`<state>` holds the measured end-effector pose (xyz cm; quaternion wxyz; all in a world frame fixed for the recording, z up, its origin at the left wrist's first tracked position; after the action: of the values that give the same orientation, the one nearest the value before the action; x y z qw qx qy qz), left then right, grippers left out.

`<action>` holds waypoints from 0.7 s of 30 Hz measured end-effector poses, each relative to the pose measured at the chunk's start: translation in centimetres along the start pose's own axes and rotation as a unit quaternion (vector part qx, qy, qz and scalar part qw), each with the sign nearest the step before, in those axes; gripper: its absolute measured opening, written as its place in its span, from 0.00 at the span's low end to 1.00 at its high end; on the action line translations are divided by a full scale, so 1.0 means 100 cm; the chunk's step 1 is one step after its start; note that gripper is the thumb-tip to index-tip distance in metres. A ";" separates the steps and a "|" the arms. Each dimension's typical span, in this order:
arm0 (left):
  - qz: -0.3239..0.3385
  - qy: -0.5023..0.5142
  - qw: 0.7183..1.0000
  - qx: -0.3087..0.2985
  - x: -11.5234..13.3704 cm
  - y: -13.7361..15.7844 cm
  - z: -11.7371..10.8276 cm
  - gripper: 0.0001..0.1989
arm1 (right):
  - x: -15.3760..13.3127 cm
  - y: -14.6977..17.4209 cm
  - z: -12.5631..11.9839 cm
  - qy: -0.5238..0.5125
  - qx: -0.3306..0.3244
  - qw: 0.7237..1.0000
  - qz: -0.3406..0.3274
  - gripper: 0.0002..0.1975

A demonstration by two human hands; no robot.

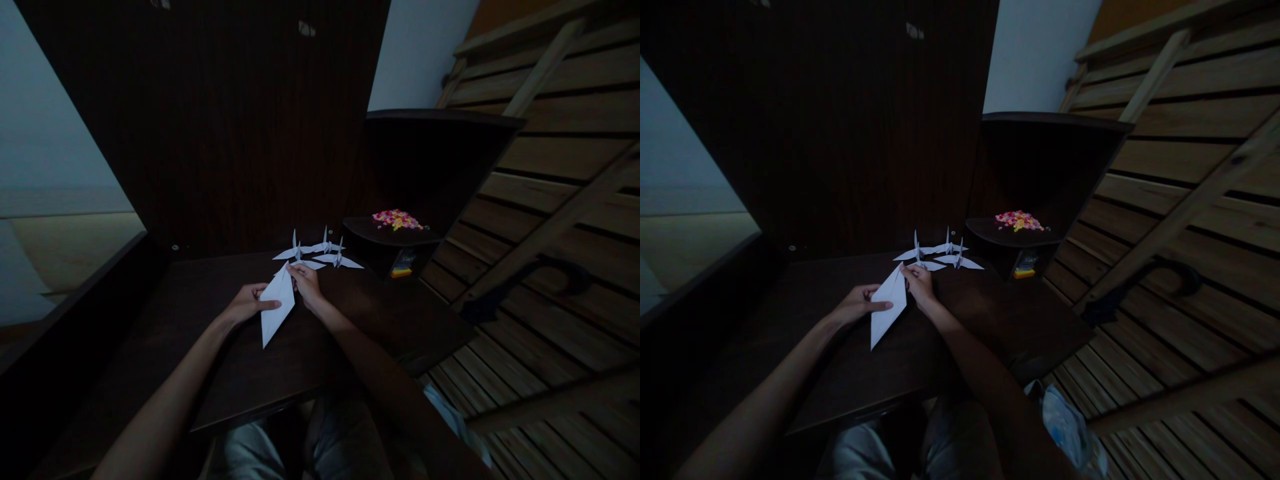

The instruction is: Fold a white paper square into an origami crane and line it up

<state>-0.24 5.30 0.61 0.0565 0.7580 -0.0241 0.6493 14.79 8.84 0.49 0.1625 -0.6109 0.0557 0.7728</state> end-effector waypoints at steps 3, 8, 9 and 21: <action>-0.003 -0.013 1.000 -0.018 0.000 0.001 0.001 0.23 | -0.003 0.001 0.000 0.000 -0.006 1.000 -0.006 0.19; -0.012 -0.018 1.000 -0.023 0.006 0.004 0.001 0.22 | -0.004 -0.001 -0.003 0.003 0.004 0.999 -0.036 0.21; -0.016 -0.019 1.000 -0.014 0.007 0.004 0.000 0.21 | -0.004 -0.003 -0.004 0.007 0.012 0.999 -0.044 0.21; 0.132 -0.229 0.947 0.184 0.007 -0.009 -0.042 0.17 | -0.014 0.000 -0.008 0.290 -0.033 0.916 -0.274 0.03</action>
<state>-4.15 6.71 1.90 -0.1774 0.8737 -0.0168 0.4527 15.82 8.33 1.59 0.3246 -0.8047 -0.0944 0.4881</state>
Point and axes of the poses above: each hand's wrist, its own y-axis away from the middle knuckle, its own z-axis out of the palm, x = y × z, the point moved 5 cm from there along -y, towards the middle knuckle, and after that the axes turned 15 degrees about x, right-handed, at the moved point
